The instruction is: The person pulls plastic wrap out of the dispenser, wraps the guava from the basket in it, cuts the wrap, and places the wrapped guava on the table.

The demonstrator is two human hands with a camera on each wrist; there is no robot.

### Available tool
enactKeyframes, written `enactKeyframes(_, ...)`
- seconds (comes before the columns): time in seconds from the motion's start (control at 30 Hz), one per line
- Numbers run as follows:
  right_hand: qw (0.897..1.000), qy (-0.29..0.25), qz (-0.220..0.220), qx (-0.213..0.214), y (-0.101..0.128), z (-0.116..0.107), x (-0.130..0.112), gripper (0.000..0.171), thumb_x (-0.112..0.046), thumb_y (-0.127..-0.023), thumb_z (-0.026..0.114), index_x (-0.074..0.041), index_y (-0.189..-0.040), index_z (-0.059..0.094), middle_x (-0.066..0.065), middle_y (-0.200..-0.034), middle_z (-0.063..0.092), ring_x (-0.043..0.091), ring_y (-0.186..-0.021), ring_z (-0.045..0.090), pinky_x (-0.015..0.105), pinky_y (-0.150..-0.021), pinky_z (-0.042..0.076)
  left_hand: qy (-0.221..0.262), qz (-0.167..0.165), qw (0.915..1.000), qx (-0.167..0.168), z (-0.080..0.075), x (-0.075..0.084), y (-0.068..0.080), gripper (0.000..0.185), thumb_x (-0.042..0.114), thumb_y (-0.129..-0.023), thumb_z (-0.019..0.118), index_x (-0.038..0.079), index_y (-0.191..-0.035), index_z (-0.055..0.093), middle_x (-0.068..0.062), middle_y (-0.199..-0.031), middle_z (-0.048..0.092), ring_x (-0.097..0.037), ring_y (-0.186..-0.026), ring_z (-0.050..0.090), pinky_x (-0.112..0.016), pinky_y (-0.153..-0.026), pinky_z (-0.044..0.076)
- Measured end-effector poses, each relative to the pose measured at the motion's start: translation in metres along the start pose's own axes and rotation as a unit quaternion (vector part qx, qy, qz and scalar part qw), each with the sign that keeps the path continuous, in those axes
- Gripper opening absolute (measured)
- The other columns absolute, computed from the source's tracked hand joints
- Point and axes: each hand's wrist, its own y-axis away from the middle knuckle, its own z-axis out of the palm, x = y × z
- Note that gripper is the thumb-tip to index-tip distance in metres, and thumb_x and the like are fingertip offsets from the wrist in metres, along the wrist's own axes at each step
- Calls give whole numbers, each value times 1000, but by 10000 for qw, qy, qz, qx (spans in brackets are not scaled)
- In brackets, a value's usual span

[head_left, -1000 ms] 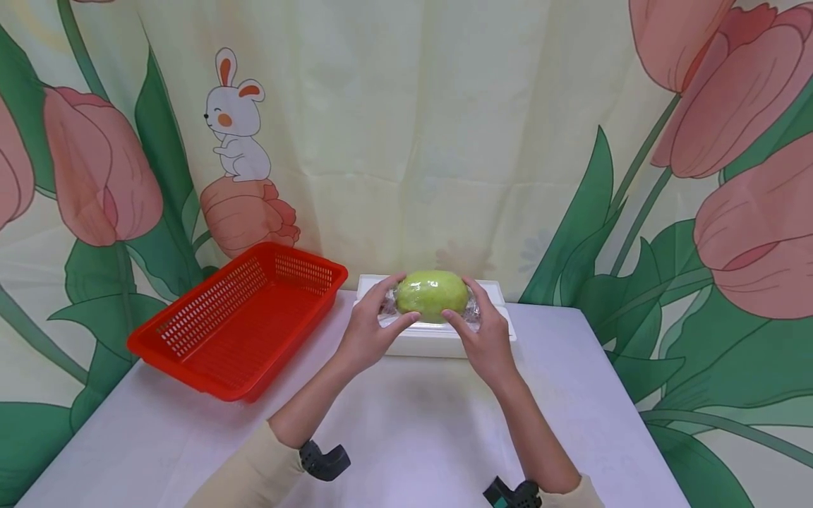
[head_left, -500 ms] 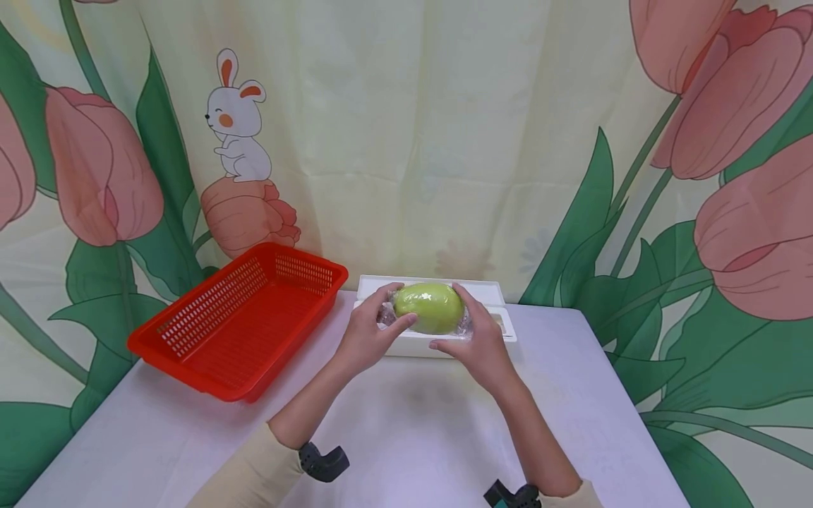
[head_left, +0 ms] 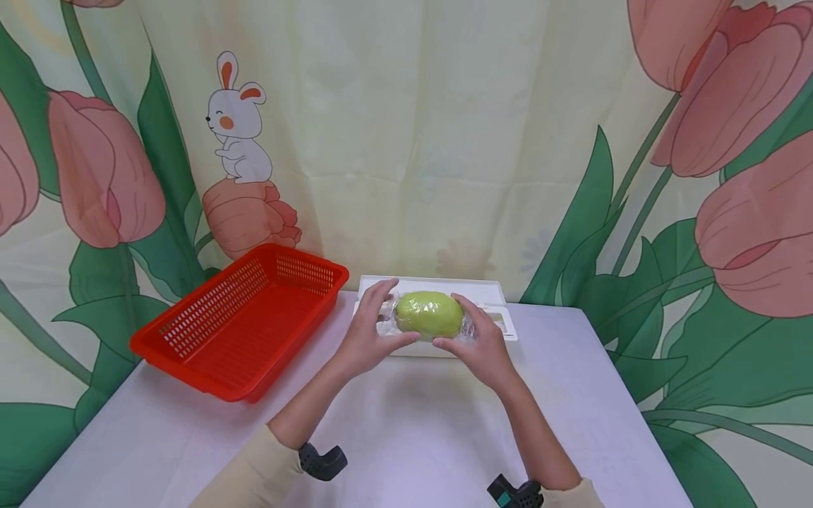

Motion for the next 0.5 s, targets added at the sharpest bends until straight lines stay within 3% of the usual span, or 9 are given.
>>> enactKeyframes(0.1, 9999, -13, 99, -93, -1, 0, 3, 82, -57, -64, 72, -35, -135, 38, -4, -139, 43, 22, -127, 41, 54, -102, 35, 27, 559, 9983, -176, 1, -9, -1, 90, 26, -64, 83, 38, -137, 32, 7, -141, 33, -15, -126, 38, -38, -88, 51)
enactKeyframes(0.2, 9995, -38, 245, -196, -2, 0, 5, 81, -59, -64, 71, -36, -135, 38, -4, -139, 43, 22, -125, 42, 53, -102, 36, 52, 856, 9956, -370, 2, -19, -3, 84, 22, -65, 83, 35, -134, 37, 6, -141, 34, -15, -128, 37, -37, -90, 50)
enactKeyframes(0.5, 9969, -169, 598, -487, -4, 3, 13, 83, -60, -64, 70, -36, -136, 36, -2, -140, 42, 23, -123, 43, 49, -100, 39, 1033, 553, 9898, -810, 7, -34, -7, 73, 14, -70, 79, 33, -131, 42, 6, -128, 50, -14, -109, 54, -25, -84, 52)
